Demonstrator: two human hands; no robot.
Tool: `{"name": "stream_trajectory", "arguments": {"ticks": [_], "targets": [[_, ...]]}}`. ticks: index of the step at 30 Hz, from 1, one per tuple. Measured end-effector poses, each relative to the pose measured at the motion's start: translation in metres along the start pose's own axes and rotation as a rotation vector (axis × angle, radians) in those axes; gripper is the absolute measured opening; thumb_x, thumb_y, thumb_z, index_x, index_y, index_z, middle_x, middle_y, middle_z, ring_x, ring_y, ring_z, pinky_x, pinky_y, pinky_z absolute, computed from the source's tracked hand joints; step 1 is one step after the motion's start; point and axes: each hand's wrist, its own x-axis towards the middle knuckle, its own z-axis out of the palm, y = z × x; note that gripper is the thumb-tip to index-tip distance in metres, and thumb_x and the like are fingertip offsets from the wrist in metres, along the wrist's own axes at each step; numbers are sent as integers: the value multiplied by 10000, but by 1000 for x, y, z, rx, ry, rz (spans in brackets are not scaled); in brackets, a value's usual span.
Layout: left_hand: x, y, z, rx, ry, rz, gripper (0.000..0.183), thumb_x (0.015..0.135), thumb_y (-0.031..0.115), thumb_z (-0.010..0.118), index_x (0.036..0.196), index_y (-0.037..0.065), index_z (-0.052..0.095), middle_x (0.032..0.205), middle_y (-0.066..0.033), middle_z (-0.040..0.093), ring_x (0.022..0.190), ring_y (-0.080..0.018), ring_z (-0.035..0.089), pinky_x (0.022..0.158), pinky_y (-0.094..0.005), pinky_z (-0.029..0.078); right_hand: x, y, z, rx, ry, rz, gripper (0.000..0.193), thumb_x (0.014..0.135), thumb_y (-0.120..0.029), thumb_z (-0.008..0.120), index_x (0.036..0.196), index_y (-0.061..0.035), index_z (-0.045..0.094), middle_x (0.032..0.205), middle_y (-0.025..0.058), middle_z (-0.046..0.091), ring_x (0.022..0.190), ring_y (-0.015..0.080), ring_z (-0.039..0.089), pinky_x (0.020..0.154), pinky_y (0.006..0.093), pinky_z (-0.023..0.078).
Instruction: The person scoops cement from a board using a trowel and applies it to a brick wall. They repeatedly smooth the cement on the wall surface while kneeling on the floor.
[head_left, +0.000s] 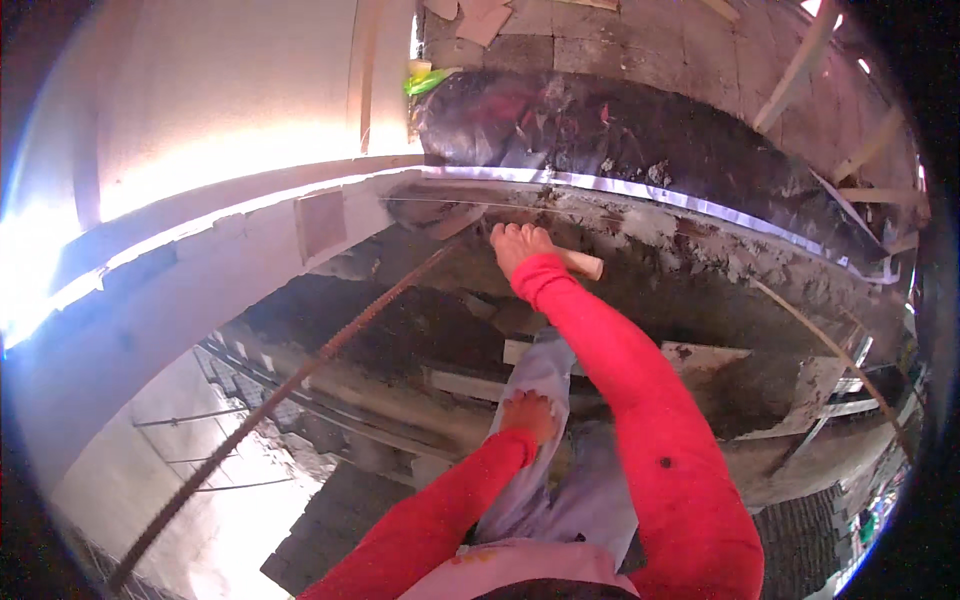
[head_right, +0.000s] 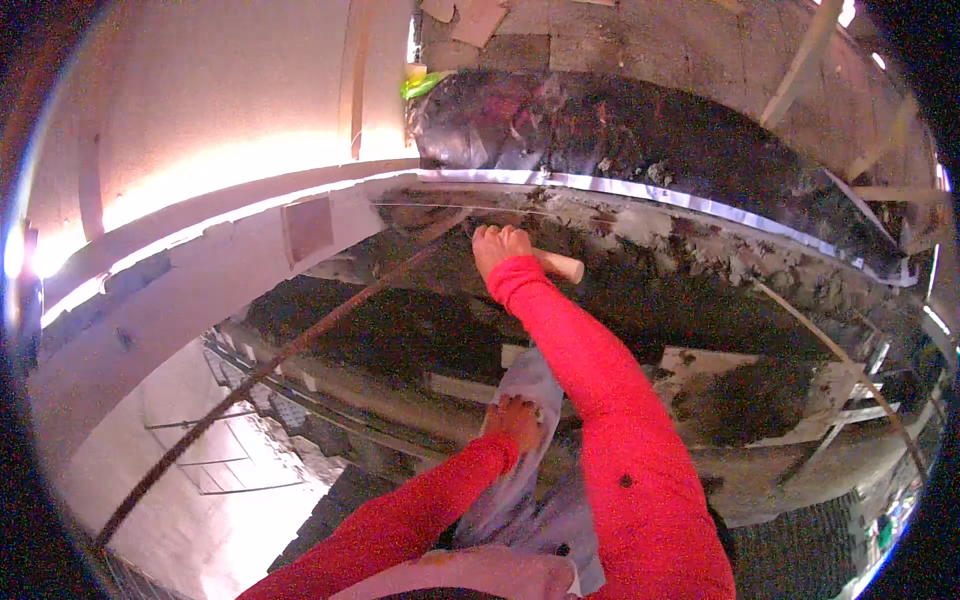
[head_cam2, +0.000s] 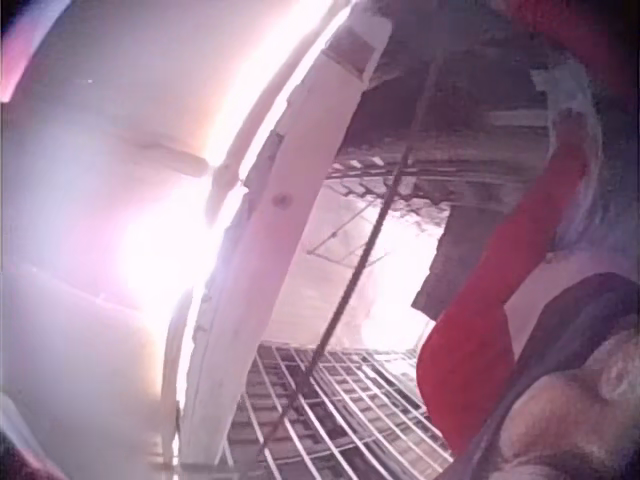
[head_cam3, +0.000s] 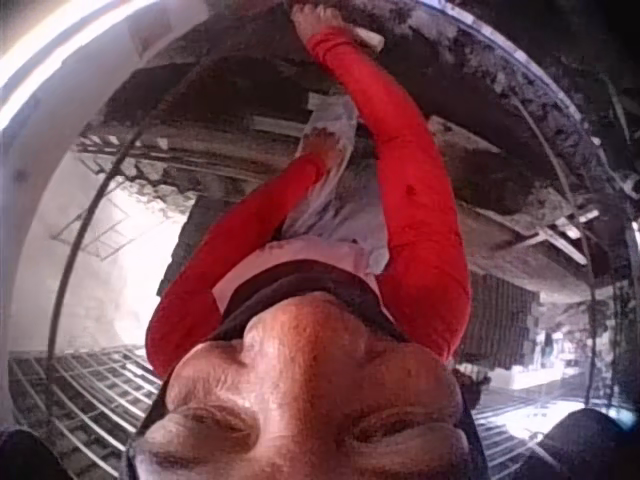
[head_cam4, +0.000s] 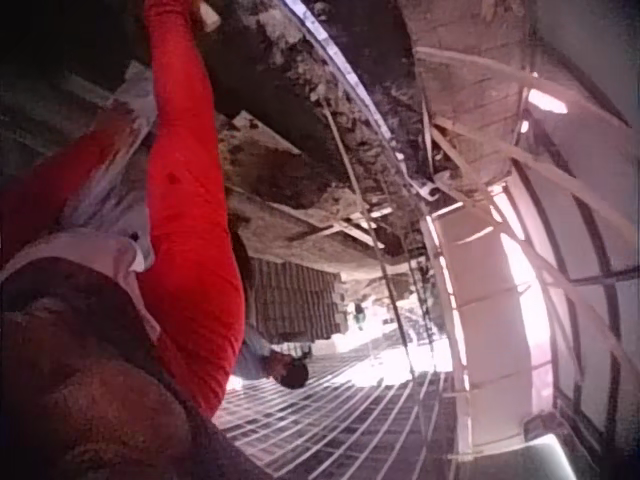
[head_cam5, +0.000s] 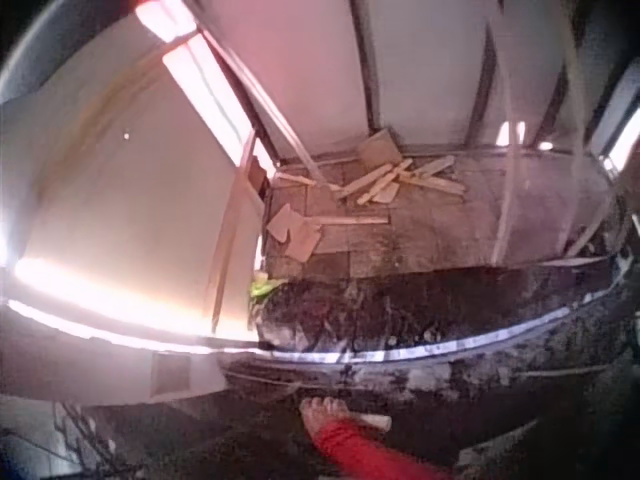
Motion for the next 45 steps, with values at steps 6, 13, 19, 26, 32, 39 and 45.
{"name": "stream_trajectory", "arguments": {"ticks": [6,13,19,26,32,39,45], "targets": [[18,21,8,204,-57,15,448,774,393,501,1095,95,596,1203,-117,523,1162,-337,426,931,-513,353,-87,66,-23,389,101,220,170,827,-153,447,946,-125,567,916,123,618,827,303,617,681,433,506],[20,49,26,316,-79,29,511,723,466,537,1080,109,613,1135,-114,578,1134,-313,479,917,-451,406,-269,155,55,740,113,464,227,761,-157,506,964,-97,587,983,170,605,895,352,598,767,460,490],[19,91,55,385,-19,33,411,701,398,613,988,105,644,1067,-112,592,1034,-316,515,881,-470,411,-461,224,333,1148,186,973,178,820,-207,512,874,-59,595,798,112,614,753,253,585,665,392,467],[16,73,112,476,82,25,359,691,362,659,921,87,650,1018,-111,596,996,-324,518,855,-429,430,-571,274,381,1878,295,1542,247,875,-264,499,720,-79,553,620,96,539,545,223,539,471,381,413],[14,99,142,528,151,90,332,684,332,673,890,74,643,999,-132,593,966,-330,521,832,-430,438,-603,409,407,1442,563,1336,361,881,-353,464,634,-93,513,572,97,523,465,214,526,431,362,428],[11,89,159,493,190,135,324,691,317,673,900,72,636,1004,-126,594,989,-332,516,853,-410,429,-606,470,329,2126,1257,1458,311,830,-344,497,744,-48,536,535,74,481,418,211,467,408,352,405],[-43,150,148,545,300,-23,379,731,388,637,938,71,641,1034,-139,603,1022,-331,513,898,-444,401,-640,414,350,1825,1131,1543,267,840,-300,490,781,-54,575,667,51,548,590,189,552,510,344,437]]}}
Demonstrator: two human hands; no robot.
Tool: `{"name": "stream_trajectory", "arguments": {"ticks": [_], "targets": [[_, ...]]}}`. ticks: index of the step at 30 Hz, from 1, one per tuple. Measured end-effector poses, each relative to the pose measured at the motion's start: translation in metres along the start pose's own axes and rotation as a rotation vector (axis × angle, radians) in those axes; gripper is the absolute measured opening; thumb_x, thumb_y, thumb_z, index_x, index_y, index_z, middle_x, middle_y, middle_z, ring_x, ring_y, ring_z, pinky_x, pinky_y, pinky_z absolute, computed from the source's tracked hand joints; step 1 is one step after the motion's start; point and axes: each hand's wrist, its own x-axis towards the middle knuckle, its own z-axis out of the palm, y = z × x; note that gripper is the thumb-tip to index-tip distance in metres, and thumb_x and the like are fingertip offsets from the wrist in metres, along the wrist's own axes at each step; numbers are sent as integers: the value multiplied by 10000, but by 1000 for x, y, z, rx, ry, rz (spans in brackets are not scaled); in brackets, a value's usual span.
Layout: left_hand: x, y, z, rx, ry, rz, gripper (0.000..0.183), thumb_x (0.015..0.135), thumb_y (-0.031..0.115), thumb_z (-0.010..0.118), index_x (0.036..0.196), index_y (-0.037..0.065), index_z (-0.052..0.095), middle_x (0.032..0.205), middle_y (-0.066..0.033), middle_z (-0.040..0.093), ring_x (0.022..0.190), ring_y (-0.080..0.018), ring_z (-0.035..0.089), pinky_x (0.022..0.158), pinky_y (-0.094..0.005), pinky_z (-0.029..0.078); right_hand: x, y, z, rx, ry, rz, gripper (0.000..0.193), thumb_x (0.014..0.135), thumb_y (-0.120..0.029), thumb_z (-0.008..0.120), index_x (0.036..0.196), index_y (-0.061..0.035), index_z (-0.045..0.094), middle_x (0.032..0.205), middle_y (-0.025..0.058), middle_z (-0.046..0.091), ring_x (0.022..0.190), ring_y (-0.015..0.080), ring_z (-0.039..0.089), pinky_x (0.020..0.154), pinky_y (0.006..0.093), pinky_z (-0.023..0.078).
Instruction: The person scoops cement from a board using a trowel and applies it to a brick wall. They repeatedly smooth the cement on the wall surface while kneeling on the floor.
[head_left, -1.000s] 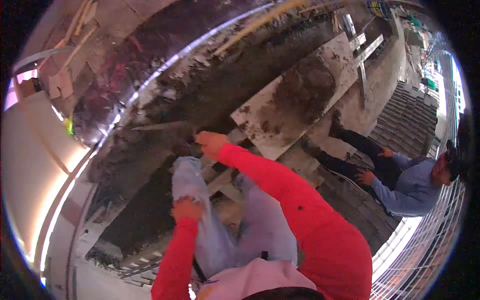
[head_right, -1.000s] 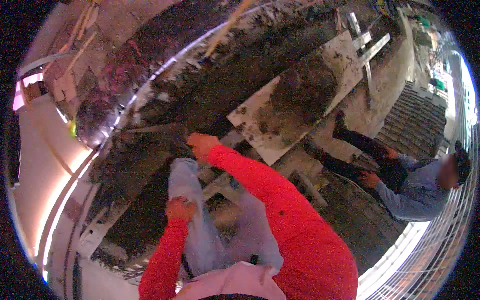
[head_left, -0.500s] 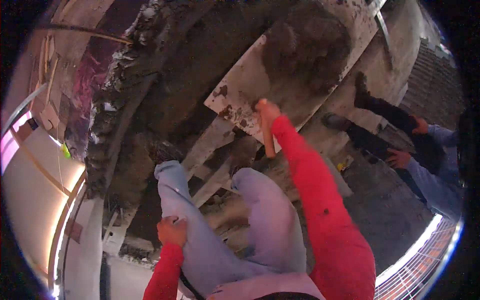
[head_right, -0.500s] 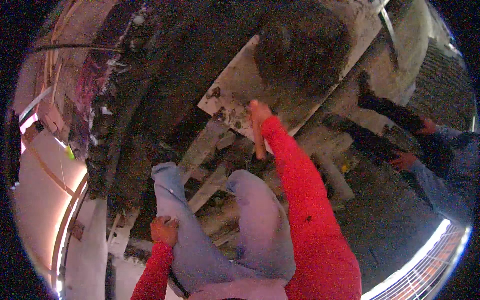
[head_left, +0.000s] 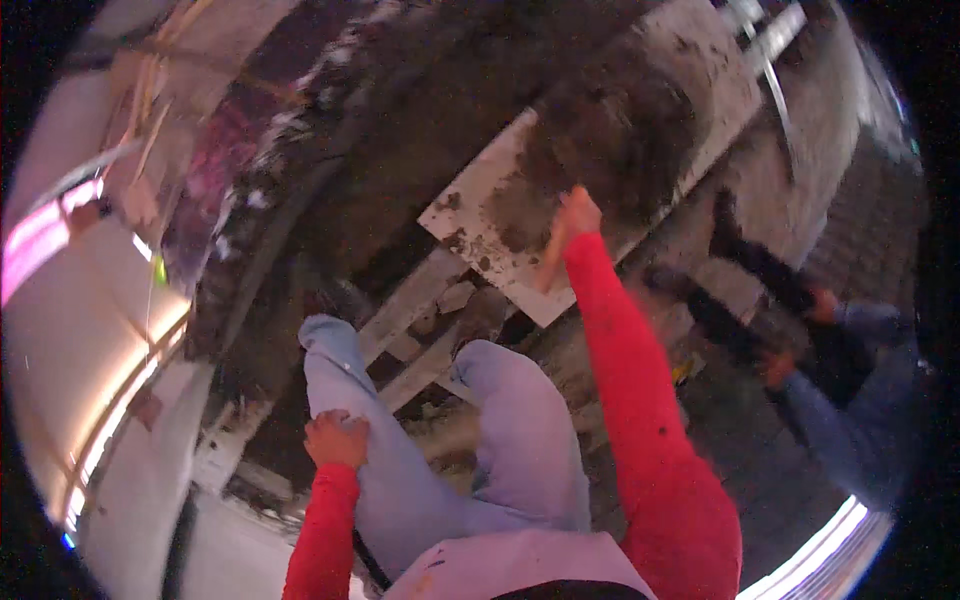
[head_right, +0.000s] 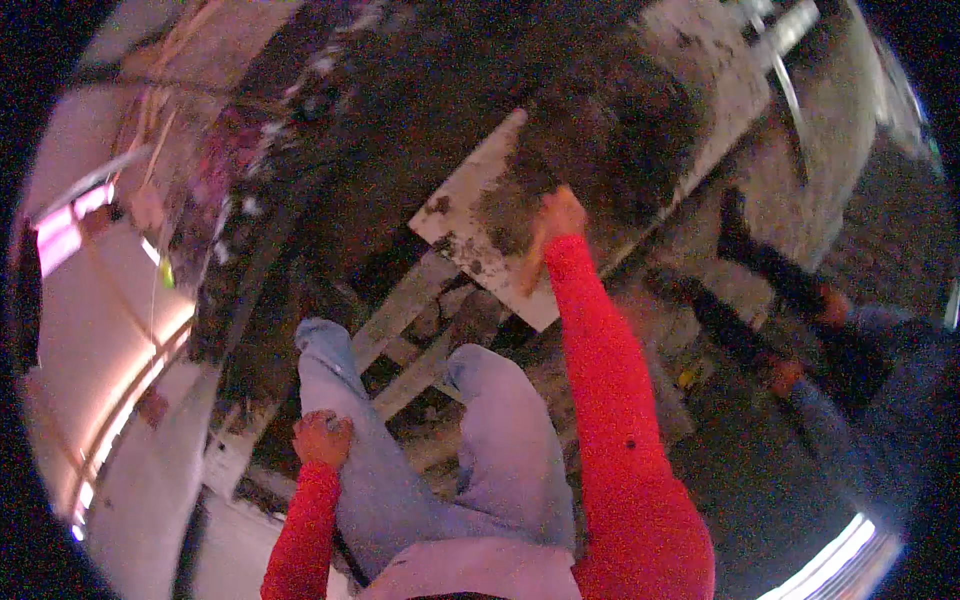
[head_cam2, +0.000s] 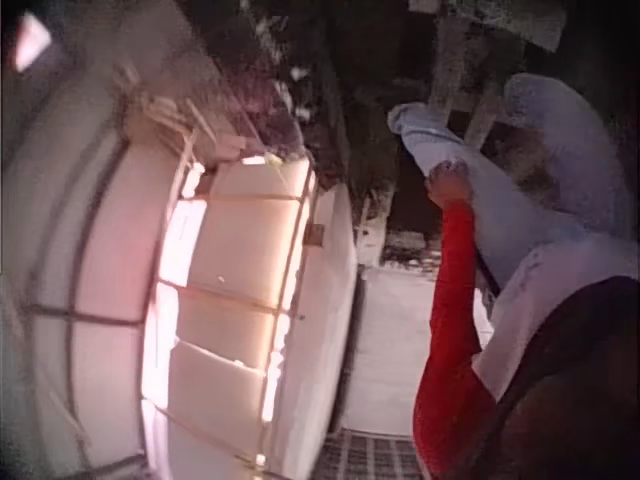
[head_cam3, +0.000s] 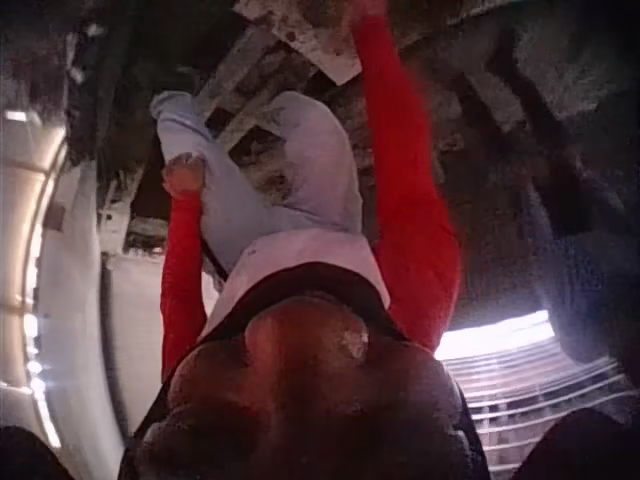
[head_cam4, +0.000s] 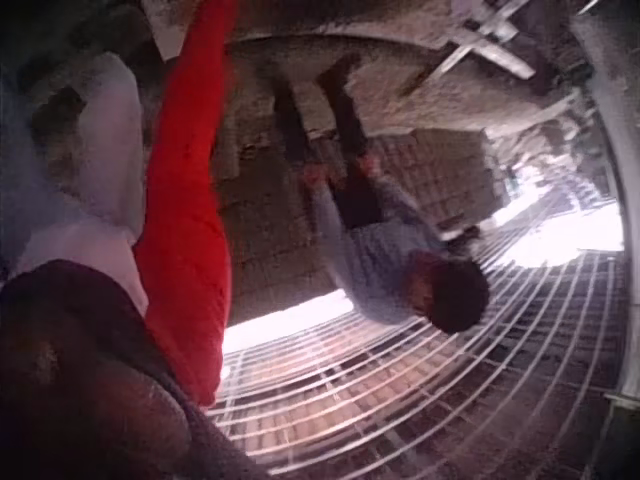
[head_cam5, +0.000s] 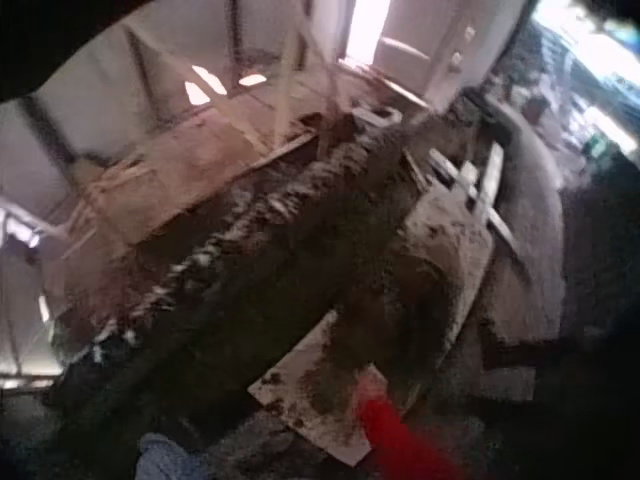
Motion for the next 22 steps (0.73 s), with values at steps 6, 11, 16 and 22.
{"name": "stream_trajectory", "arguments": {"ticks": [6,11,16,22], "targets": [[-40,-40,-53,-349,131,77,397,718,397,638,994,111,635,1002,-119,612,975,-299,557,856,-418,428,-96,-12,-68,-495,-202,-343,221,881,-283,484,745,-109,496,647,-19,454,583,100,450,501,289,389],[-65,-59,10,-417,-184,-73,439,761,432,569,1077,130,611,1090,-122,585,1015,-306,530,898,-433,406,-217,-45,-63,-613,-377,-123,260,895,-292,464,708,-111,454,605,-16,433,533,92,422,455,294,358],[-79,-47,20,-376,-284,-78,440,777,413,511,1106,130,586,1158,-114,556,1095,-319,486,917,-517,368,-167,11,-64,-1238,-753,-835,296,898,-325,453,702,-104,445,560,-16,401,471,105,400,425,314,354],[-82,-83,44,-566,-369,-156,384,765,355,505,1054,121,598,1137,-77,558,1084,-267,480,906,-468,363,-322,3,122,-1493,-754,173,316,870,-428,517,881,-113,540,898,76,595,760,273,569,581,426,443]]}}
